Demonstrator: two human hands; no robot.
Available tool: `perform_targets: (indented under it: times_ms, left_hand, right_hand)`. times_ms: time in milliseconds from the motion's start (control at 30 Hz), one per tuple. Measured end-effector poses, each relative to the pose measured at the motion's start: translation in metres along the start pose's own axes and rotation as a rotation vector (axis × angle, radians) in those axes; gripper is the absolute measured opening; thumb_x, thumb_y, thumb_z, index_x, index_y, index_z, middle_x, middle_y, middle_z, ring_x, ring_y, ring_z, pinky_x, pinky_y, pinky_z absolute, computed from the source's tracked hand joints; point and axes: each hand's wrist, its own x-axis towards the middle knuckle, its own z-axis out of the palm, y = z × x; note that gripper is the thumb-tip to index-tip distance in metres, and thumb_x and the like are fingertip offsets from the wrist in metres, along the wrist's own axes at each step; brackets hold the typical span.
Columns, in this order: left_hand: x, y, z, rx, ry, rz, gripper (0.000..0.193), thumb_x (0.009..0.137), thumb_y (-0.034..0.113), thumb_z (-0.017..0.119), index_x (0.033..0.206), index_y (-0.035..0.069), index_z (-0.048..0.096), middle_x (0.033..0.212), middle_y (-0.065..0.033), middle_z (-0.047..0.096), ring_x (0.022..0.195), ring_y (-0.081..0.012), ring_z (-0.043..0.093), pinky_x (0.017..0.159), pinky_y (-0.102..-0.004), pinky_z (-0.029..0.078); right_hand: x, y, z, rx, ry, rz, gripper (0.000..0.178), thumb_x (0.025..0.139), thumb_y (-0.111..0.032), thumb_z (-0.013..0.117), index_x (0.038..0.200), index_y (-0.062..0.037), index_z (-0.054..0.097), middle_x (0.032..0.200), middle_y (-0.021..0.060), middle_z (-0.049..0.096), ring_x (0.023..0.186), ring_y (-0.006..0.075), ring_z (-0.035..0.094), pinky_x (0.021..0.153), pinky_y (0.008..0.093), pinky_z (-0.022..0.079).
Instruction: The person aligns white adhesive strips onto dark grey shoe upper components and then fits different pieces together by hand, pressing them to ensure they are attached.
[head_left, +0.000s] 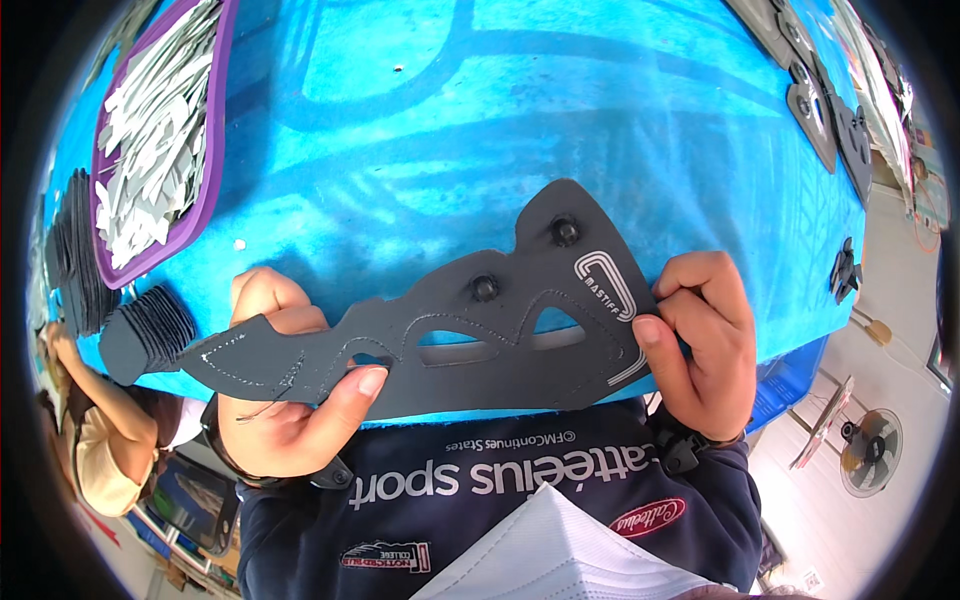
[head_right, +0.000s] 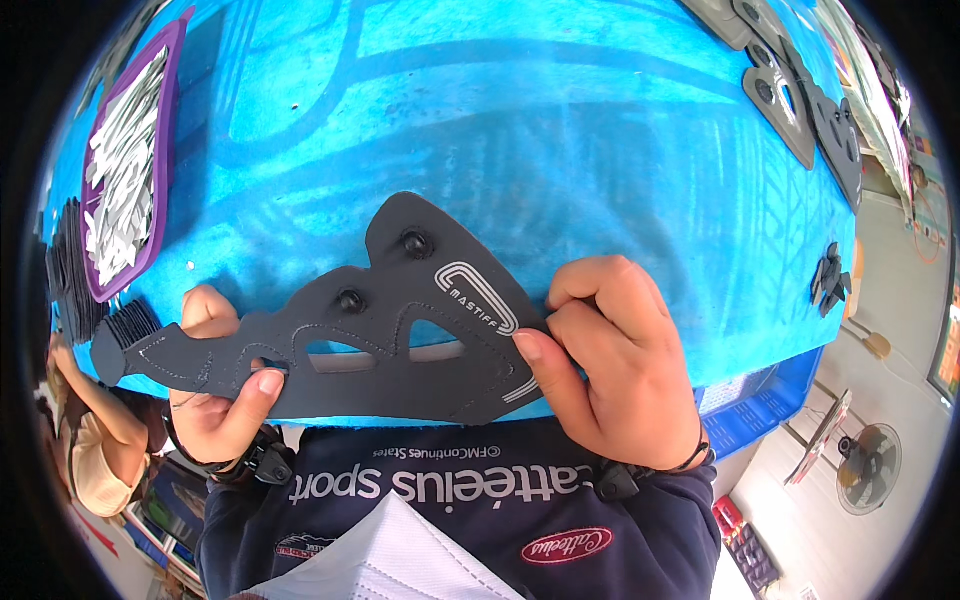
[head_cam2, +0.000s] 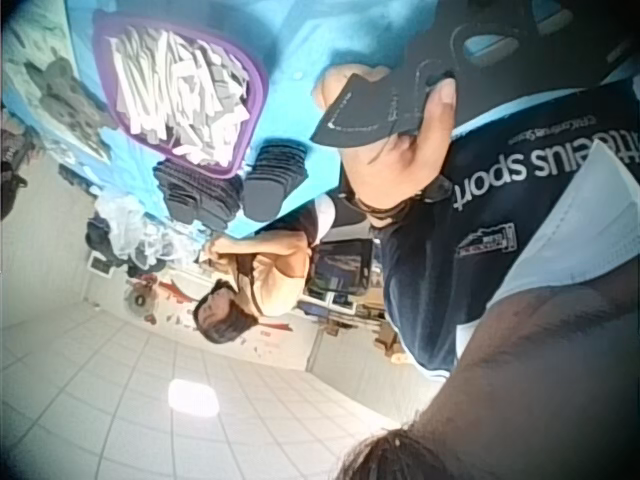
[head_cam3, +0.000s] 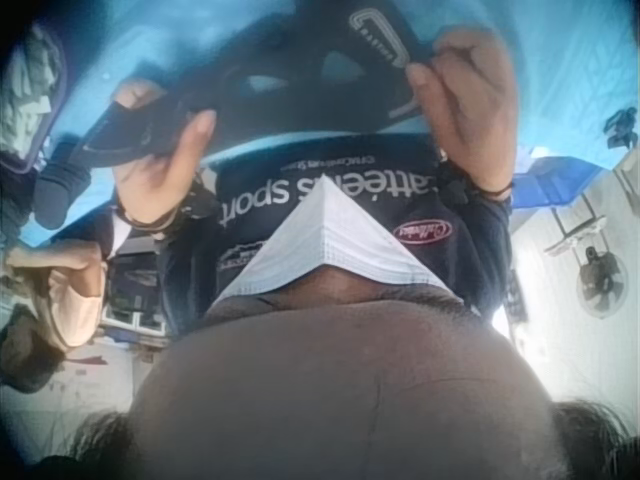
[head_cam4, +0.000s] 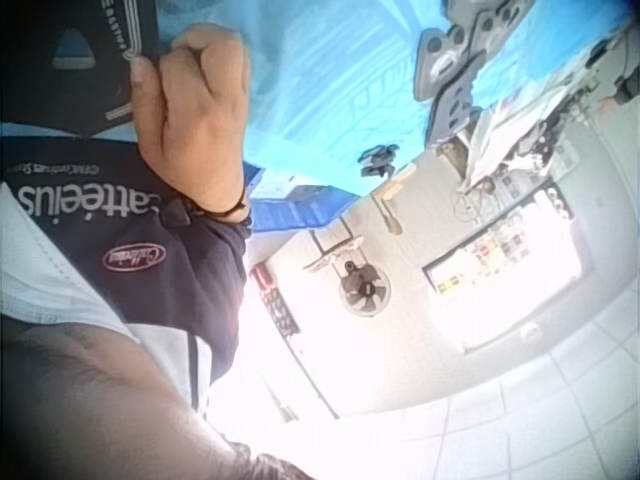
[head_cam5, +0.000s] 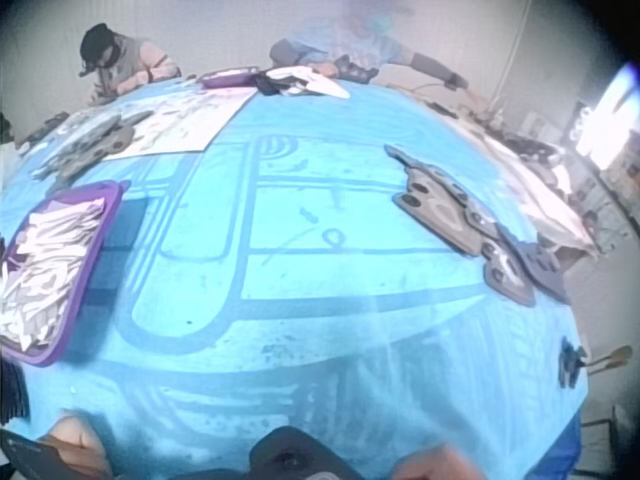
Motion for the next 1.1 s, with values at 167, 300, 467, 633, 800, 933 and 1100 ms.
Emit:
perform_targets:
  times_ms: [167,300,467,633,800,933,1100]
  left_hand:
    - [0.0012,0.0021,0.0002,0.044,-0.01,-0.03,0.018,0.064,0.002,0.073,0.076,0.004,0.06,0.076,-0.0049,0.054,0.071,-0.0224,0.044,0.072,-0.0388,0.03]
    - [0.0019,0.0008,-0.0023,0.058,-0.042,0.012,0.017,0.065,0.002,0.072,0.077,0.003,0.06,0.078,-0.0056,0.054,0.072,-0.0232,0.044,0.072,-0.039,0.03]
    - [0.0005,0.0015,-0.0017,0.061,-0.037,-0.024,0.015,0.066,0.002,0.07,0.077,0.003,0.06,0.078,-0.0062,0.054,0.073,-0.0234,0.044,0.072,-0.0389,0.031]
    - [0.0012,0.0008,-0.0021,0.061,-0.051,-0.01,0.015,0.066,0.002,0.069,0.077,0.002,0.06,0.078,-0.0066,0.053,0.072,-0.0234,0.044,0.071,-0.0388,0.031]
    - [0.0031,0.0002,-0.0013,0.074,-0.051,0.016,0.016,0.065,0.001,0.07,0.077,0.002,0.059,0.076,-0.007,0.052,0.071,-0.0233,0.044,0.071,-0.038,0.031]
    - [0.0028,0.001,0.0015,0.066,0.003,-0.003,0.017,0.064,0.001,0.071,0.077,0.002,0.06,0.075,-0.0063,0.051,0.07,-0.0227,0.044,0.071,-0.0367,0.031]
    - [0.003,0.0007,-0.001,0.092,-0.028,-0.003,0.015,0.068,0.004,0.068,0.08,0.001,0.059,0.075,-0.0056,0.053,0.071,-0.0199,0.042,0.073,-0.0365,0.03]
  right_hand:
    - [0.0005,-0.0001,0.0003,-0.016,-0.006,0.001,0.015,0.072,-0.003,0.069,0.073,0.0014,0.055,0.083,0.0107,0.052,0.07,0.0271,0.049,0.064,0.0352,0.04]
    - [0.0013,-0.0001,0.0012,-0.033,-0.008,-0.011,0.015,0.072,-0.004,0.07,0.073,0.0003,0.056,0.083,0.01,0.052,0.069,0.0269,0.049,0.062,0.0353,0.04]
    - [0.002,-0.0002,0.0022,-0.057,-0.006,-0.027,0.016,0.071,-0.004,0.071,0.073,-0.0001,0.056,0.083,0.0097,0.052,0.068,0.0272,0.049,0.062,0.0351,0.041]
    - [0.0019,-0.0012,0.0028,-0.06,-0.002,-0.022,0.016,0.071,-0.004,0.071,0.073,0.0001,0.056,0.083,0.0097,0.052,0.068,0.0274,0.049,0.062,0.0353,0.041]
    - [0.0013,-0.0023,0.003,-0.063,-0.002,-0.003,0.016,0.072,-0.004,0.07,0.073,0.0004,0.055,0.083,0.01,0.052,0.069,0.0274,0.049,0.062,0.0354,0.041]
    - [0.0014,-0.0021,0.0036,-0.069,0.002,-0.012,0.016,0.072,-0.005,0.07,0.072,0.0008,0.055,0.083,0.0105,0.052,0.069,0.0272,0.049,0.062,0.035,0.041]
    - [0.0001,-0.0034,0.0054,-0.091,0.006,-0.007,0.017,0.072,-0.005,0.069,0.071,0.001,0.054,0.083,0.0103,0.051,0.069,0.0259,0.049,0.062,0.0342,0.04]
